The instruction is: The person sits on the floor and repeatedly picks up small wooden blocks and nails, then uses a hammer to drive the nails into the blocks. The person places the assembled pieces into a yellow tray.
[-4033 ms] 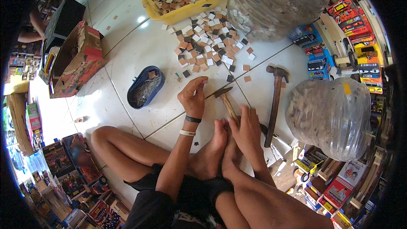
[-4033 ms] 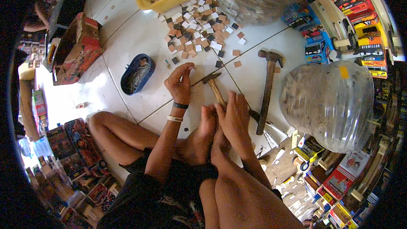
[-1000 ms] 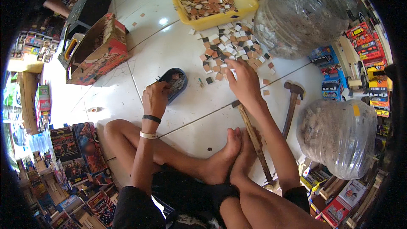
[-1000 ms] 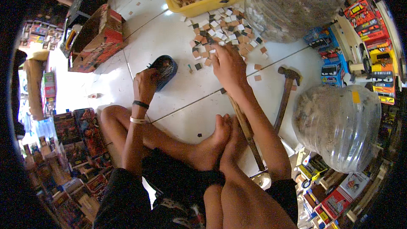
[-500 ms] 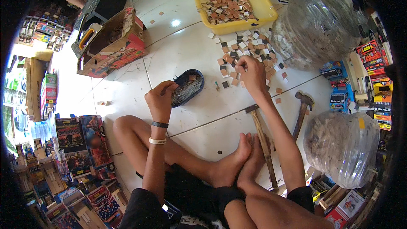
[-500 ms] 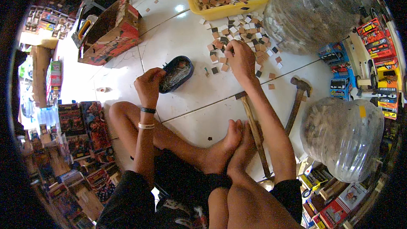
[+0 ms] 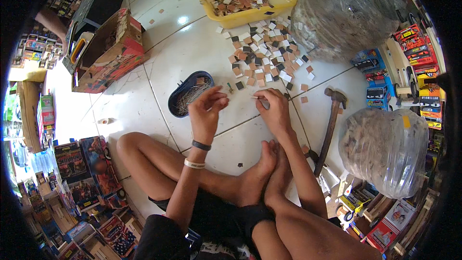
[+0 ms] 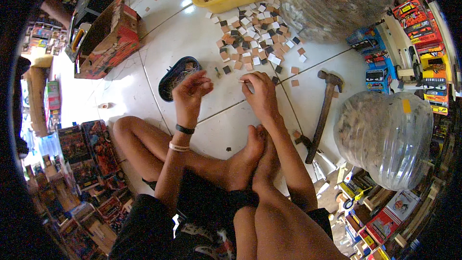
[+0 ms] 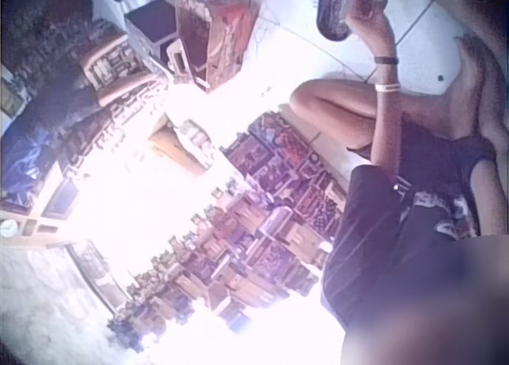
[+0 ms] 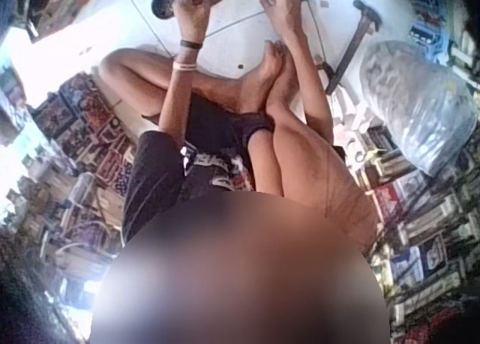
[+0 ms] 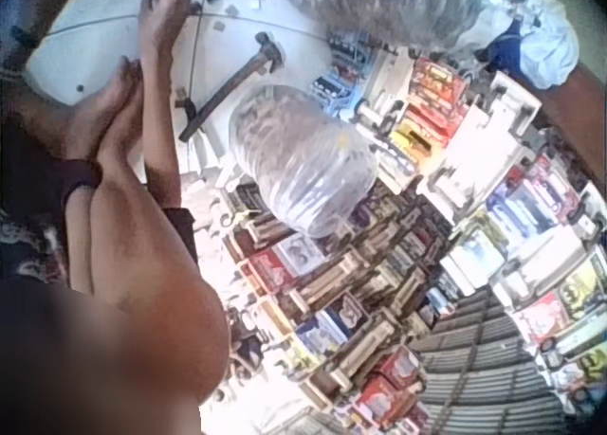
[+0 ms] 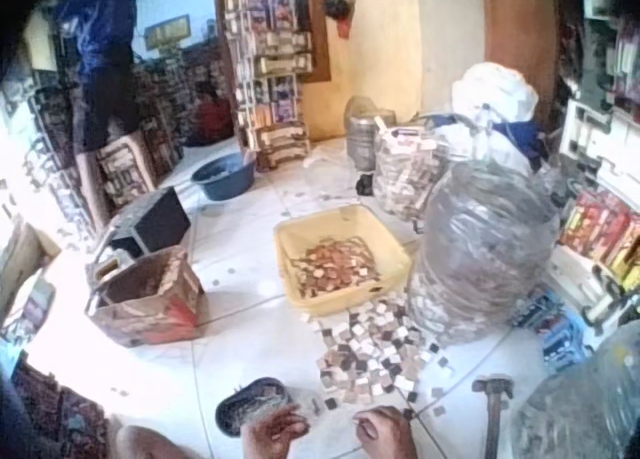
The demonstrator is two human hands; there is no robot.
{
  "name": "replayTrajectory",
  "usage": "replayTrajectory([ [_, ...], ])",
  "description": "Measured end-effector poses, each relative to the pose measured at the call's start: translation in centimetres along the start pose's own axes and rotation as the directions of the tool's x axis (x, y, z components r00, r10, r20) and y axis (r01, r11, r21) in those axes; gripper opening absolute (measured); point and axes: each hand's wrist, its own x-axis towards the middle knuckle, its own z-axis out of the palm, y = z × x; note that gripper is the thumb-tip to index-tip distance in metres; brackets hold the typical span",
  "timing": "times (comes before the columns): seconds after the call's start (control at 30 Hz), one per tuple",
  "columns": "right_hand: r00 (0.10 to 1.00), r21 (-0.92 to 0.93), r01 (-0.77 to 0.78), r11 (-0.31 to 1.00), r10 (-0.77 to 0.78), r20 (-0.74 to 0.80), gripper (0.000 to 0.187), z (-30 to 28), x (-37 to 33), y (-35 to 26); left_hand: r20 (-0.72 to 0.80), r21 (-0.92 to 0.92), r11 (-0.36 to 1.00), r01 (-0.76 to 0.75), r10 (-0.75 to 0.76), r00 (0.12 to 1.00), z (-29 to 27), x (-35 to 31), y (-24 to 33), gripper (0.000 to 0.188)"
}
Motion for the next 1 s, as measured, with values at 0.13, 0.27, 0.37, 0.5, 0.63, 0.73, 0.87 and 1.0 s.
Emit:
replayTrajectory([
  [0.13,0.999,-0.034,-0.03,0.999,0.032,0.043,0.021,0.0,-0.1,0.1,0.059,-0.174,0.977,0.124,-0.116,0.992,2.9,0.0,-2.0,0.021],
  [0.27,0.999,-0.078,0.002,0.997,0.001,0.035,0.023,0.2,0.0,0.1,0.033,-0.282,0.944,0.17,-0.167,0.985,4.7,0.5,-2.9,0.019],
  [0.37,1.0,-0.076,0.017,0.997,-0.015,0.026,0.023,0.3,0.1,0.4,-0.005,-0.337,0.933,0.126,-0.135,0.991,5.5,1.1,-3.0,0.018],
  [0.5,0.999,-0.114,0.038,0.993,-0.035,0.028,0.024,0.2,0.2,0.2,-0.029,-0.379,0.922,0.082,-0.1,0.995,5.9,1.4,-2.9,0.018],
  [0.63,0.987,-0.18,0.104,0.978,-0.125,-0.104,0.026,0.1,0.0,-0.8,-0.042,-0.409,0.908,0.086,-0.112,0.993,5.8,1.2,-2.5,0.018],
  [0.73,0.978,-0.098,0.109,0.989,-0.125,-0.165,0.025,-0.5,-0.9,-1.9,-0.046,-0.438,0.897,0.055,-0.084,0.995,5.6,0.7,-2.1,0.018],
  [0.87,1.0,0.142,0.021,0.99,-0.019,-0.01,0.017,-0.7,-1.9,-3.3,-0.008,-0.436,0.896,0.081,-0.094,0.996,5.6,-0.6,-1.4,0.019],
  [1.0,0.992,0.258,-0.118,0.959,0.103,0.069,0.011,-0.6,-2.7,-4.2,-0.018,-0.403,0.907,0.122,-0.141,0.99,5.4,-2.0,-0.7,0.019],
])
